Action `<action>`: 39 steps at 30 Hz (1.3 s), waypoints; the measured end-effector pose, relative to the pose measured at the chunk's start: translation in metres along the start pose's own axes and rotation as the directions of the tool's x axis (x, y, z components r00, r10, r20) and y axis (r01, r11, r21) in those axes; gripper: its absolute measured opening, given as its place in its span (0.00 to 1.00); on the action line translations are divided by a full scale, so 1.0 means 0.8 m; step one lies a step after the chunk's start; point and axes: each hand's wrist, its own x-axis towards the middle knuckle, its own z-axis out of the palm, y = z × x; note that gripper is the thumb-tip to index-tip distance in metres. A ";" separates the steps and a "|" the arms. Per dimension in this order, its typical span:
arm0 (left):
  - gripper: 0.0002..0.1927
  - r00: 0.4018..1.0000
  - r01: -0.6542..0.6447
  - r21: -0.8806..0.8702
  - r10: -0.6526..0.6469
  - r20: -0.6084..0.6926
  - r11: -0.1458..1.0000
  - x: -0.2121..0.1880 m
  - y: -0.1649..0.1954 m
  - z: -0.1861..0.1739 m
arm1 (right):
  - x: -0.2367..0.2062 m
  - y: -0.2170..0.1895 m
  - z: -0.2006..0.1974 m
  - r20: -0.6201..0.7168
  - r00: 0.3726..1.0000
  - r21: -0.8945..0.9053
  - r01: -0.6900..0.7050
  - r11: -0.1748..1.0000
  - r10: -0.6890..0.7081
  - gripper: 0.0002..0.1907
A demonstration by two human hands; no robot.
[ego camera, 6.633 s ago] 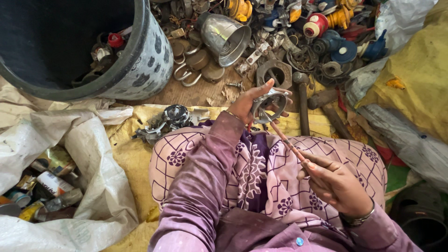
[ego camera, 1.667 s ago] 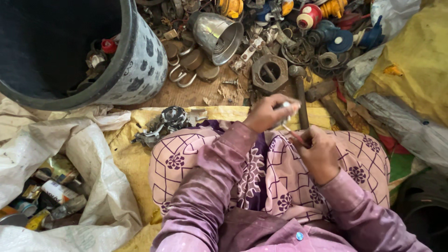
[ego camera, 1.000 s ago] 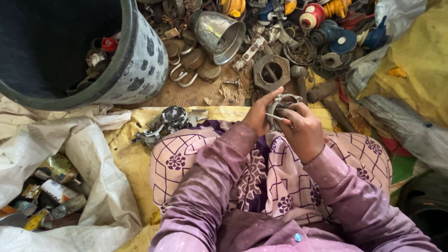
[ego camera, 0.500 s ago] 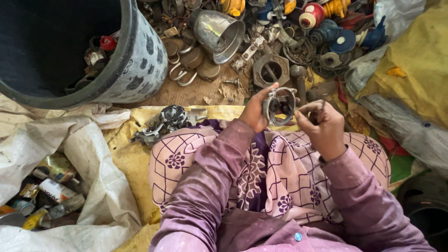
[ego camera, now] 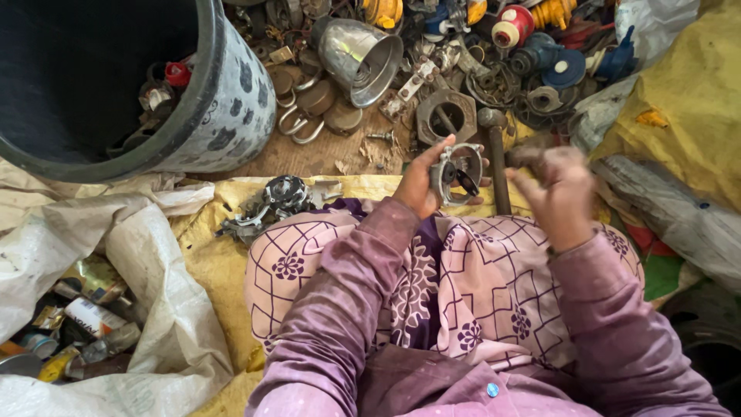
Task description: The person sits on the floor and uses a hammer and a metal rod to strike and adjust small metal parts. They repeatedly pick up parts, hit them, and place them back down among a pile of scrap metal.
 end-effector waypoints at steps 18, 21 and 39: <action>0.23 0.949 -0.275 -0.091 0.255 -0.187 0.957 -0.004 0.035 -0.020 | -0.013 0.060 -0.021 0.567 0.771 -0.004 -0.352 0.936 0.292 0.12; 0.23 0.952 -0.282 -0.129 0.260 -0.163 0.951 -0.005 0.041 -0.025 | 0.012 0.077 -0.037 0.742 0.503 -0.089 -0.581 0.809 0.443 0.14; 0.20 0.919 -0.331 -0.145 0.284 -0.275 0.932 0.013 0.040 -0.053 | 0.146 0.183 -0.178 0.241 0.731 0.191 -0.681 0.707 0.638 0.11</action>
